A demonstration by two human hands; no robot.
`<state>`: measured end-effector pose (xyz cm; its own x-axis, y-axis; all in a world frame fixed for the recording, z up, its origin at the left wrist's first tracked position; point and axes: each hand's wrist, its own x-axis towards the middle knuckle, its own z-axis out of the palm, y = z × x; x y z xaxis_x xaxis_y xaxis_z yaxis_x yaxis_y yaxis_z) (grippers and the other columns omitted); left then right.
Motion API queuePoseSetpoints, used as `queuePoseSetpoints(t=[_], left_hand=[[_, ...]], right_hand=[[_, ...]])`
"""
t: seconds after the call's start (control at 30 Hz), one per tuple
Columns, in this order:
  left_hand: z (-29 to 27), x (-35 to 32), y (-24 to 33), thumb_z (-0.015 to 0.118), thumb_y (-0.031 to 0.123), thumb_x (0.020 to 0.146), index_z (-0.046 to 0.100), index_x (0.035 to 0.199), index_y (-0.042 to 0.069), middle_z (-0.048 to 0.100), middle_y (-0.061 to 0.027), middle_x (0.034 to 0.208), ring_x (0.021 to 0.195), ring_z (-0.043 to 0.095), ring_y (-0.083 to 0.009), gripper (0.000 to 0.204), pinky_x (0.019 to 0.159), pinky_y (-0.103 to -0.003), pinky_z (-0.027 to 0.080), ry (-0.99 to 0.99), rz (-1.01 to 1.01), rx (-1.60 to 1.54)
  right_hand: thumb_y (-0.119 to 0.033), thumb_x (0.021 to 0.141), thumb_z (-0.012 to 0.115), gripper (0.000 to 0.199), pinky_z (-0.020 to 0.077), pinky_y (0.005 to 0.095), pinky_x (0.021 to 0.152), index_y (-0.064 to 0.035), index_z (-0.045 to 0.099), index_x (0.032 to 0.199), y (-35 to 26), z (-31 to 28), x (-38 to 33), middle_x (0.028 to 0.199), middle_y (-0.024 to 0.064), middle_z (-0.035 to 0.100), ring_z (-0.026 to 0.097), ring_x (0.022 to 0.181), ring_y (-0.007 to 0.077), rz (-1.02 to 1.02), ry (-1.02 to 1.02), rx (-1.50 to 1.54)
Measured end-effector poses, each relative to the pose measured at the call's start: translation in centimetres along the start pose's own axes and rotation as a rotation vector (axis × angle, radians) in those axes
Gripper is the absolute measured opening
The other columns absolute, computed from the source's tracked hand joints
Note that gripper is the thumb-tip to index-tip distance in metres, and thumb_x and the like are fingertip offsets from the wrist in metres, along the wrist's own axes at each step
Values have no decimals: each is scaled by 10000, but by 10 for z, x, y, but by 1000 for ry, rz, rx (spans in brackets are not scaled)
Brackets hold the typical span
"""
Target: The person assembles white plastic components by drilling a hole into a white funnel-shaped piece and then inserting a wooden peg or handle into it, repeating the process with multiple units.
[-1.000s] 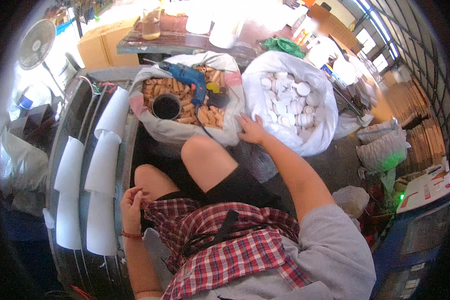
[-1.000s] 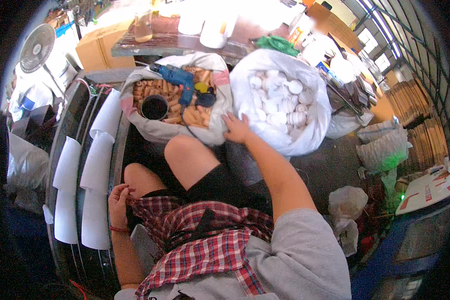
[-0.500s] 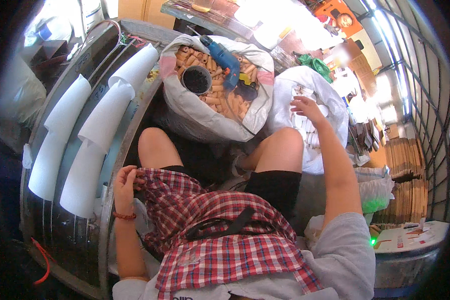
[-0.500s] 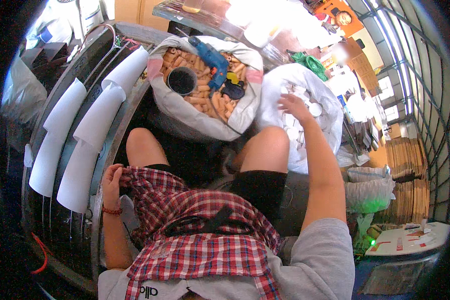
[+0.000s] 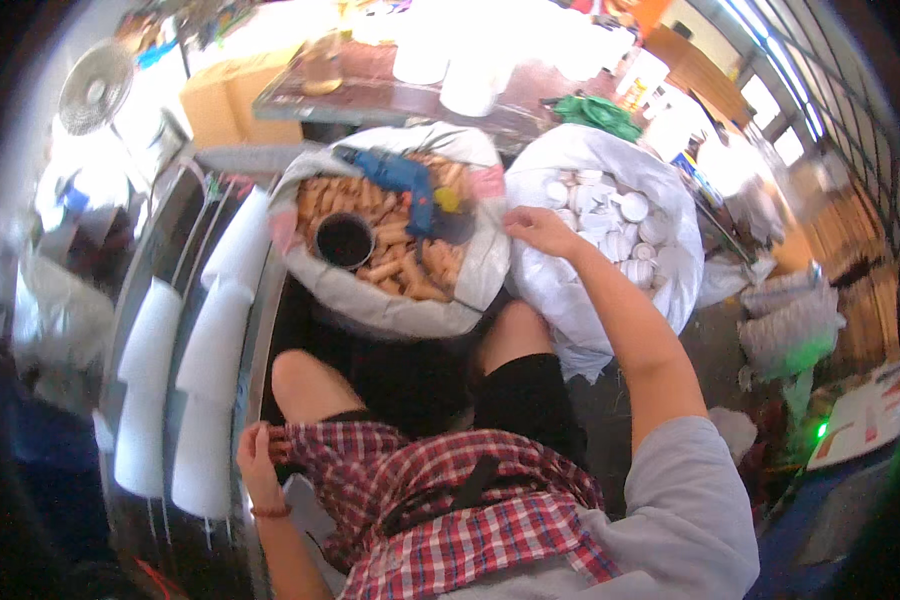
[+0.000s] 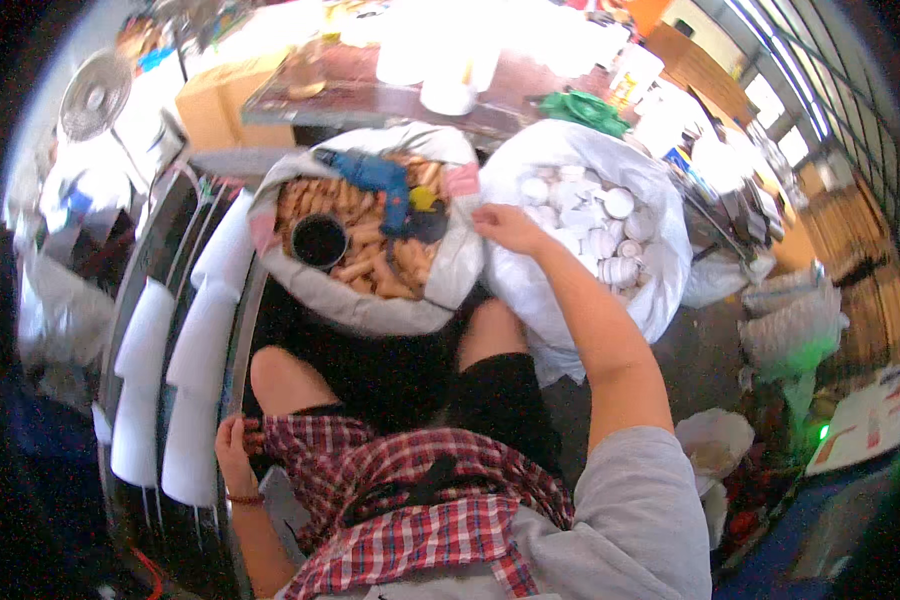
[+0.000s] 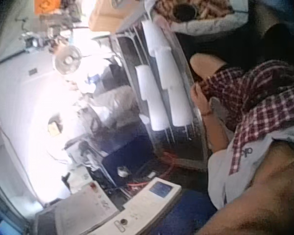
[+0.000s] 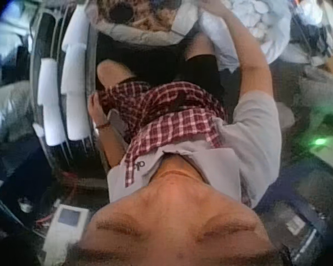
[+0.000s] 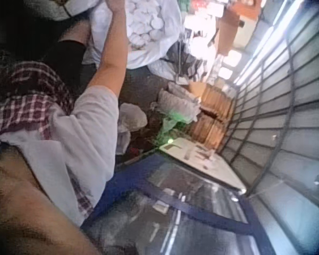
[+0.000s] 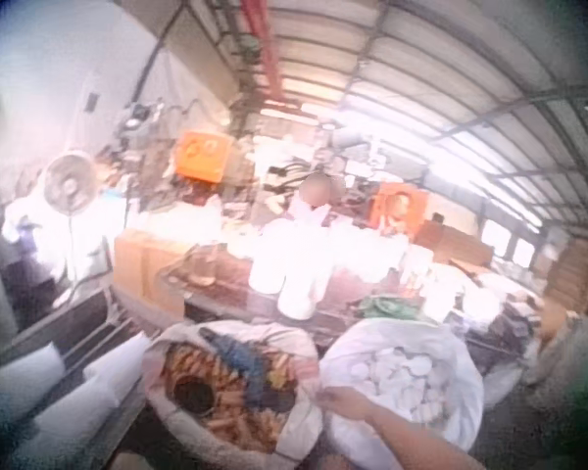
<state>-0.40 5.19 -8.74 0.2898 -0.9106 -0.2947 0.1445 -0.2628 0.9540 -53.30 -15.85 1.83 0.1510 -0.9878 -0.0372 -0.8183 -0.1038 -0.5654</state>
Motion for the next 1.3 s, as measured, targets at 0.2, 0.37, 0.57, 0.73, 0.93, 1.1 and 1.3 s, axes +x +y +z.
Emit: queuePoseSetpoints(t=[0.2,0.37,0.57,0.73,0.93,1.1,1.3], left_hand=[[62,27,41,509,172,942,563,1031,24,652,-68,872,646,600,-106,181,538,-216,449,-175,78,63],[175,63,86,525,143,932,555,1030,21,652,-59,903,671,599,-91,159,564,-200,447,-469,150,248],[311,110,141,556,75,904,549,1067,3,654,-63,916,718,619,-102,179,619,-234,502,-761,312,434],[444,153,187,599,50,864,549,1058,-2,633,-72,920,692,610,-113,207,618,-239,489,-930,616,631],[587,164,213,640,82,830,522,1105,28,586,-106,952,758,617,-189,304,587,-270,486,-990,766,596],[700,155,246,643,104,807,472,1161,44,549,-124,1035,833,608,-256,398,673,-343,492,-1001,990,751],[848,164,235,667,159,764,424,1220,60,513,-146,1119,924,579,-318,526,756,-403,487,-1013,1133,932]], right_hand=[[-209,855,583,309,483,330,844,-24,615,1101,36,-17,-6,1041,142,654,630,937,233,-70,134,165],[-191,870,572,281,489,324,824,-25,621,1091,58,-43,-14,1031,127,658,630,920,225,-36,212,252],[-173,866,603,241,504,295,735,-61,635,1076,60,-117,-6,1004,82,665,627,873,171,-128,296,251],[-136,880,588,182,495,274,743,-65,658,1032,101,-181,16,998,46,667,621,866,131,-63,429,280],[-123,875,588,168,504,281,704,-48,659,1008,138,-245,35,943,68,672,629,825,141,-34,413,235],[-120,854,603,138,511,300,634,-38,652,953,170,-299,32,888,98,656,634,739,207,-136,471,247],[-115,891,577,157,509,264,660,2,636,978,271,-372,-7,897,52,661,621,784,123,139,632,574]])
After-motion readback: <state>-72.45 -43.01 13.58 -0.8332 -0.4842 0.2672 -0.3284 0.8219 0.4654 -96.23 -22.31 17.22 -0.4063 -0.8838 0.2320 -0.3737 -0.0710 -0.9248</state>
